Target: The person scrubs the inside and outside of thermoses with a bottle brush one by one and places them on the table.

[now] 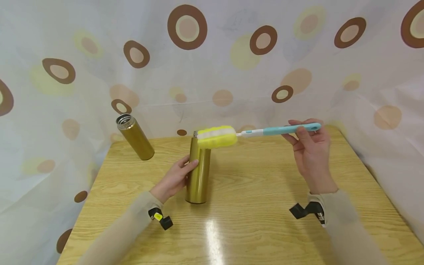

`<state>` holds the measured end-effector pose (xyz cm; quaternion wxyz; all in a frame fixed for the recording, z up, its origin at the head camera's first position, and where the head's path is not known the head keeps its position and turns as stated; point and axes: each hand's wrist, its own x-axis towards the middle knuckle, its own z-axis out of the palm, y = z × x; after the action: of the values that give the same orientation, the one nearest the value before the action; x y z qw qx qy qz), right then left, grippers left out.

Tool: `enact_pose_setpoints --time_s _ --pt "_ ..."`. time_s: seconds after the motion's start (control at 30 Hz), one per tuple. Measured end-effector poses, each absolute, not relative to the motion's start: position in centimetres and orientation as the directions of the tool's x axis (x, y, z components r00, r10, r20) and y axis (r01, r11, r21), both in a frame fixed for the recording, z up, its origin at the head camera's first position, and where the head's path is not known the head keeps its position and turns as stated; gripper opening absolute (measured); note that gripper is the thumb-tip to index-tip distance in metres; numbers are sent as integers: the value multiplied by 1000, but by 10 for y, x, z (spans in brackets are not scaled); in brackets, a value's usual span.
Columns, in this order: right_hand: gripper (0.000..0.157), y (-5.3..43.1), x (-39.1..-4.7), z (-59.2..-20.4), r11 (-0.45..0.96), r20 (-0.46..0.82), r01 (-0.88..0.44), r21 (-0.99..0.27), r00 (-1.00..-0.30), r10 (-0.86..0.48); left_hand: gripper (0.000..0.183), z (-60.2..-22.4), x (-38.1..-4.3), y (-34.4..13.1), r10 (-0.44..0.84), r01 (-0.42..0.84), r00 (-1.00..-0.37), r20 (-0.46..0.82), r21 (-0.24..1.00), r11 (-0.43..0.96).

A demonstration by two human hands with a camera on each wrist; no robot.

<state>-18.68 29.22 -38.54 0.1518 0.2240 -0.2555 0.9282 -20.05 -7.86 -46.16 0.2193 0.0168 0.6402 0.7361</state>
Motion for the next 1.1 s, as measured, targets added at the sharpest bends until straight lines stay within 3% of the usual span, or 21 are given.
enact_pose_setpoints --time_s 0.23,0.37,0.53,0.67,0.8,0.9,1.0,1.1 --pt "14 287 -189 -393 -786 526 -404 -468 -842 119 63 -455 -199 -77 381 -318 -891 -247 938 -137" --pt "16 290 -186 -399 -657 538 -444 -609 -840 69 62 -454 -201 -81 435 -319 -875 -213 929 -186" --pt "15 296 -179 -406 -232 473 -473 -850 -879 60 58 -454 -204 -90 489 -307 -859 -150 916 -257" --pt "18 302 -176 -411 76 449 -445 -892 -892 47 54 -451 -205 -96 510 -318 -850 -132 900 -297" --pt "18 306 -179 -420 347 536 -515 -783 -843 -43 52 -449 -206 -99 519 -308 -846 -123 907 -287" --pt "17 309 -186 -428 513 668 -647 -565 -723 -176 55 -451 -206 -100 518 -308 -846 -126 909 -281" --pt "38 308 -192 -433 593 748 -737 -326 -584 -315 56 -453 -205 -101 520 -320 -843 -137 904 -282" --pt "52 304 -195 -433 599 740 -766 -234 -540 -402 55 -454 -203 -102 517 -334 -843 -148 898 -287"
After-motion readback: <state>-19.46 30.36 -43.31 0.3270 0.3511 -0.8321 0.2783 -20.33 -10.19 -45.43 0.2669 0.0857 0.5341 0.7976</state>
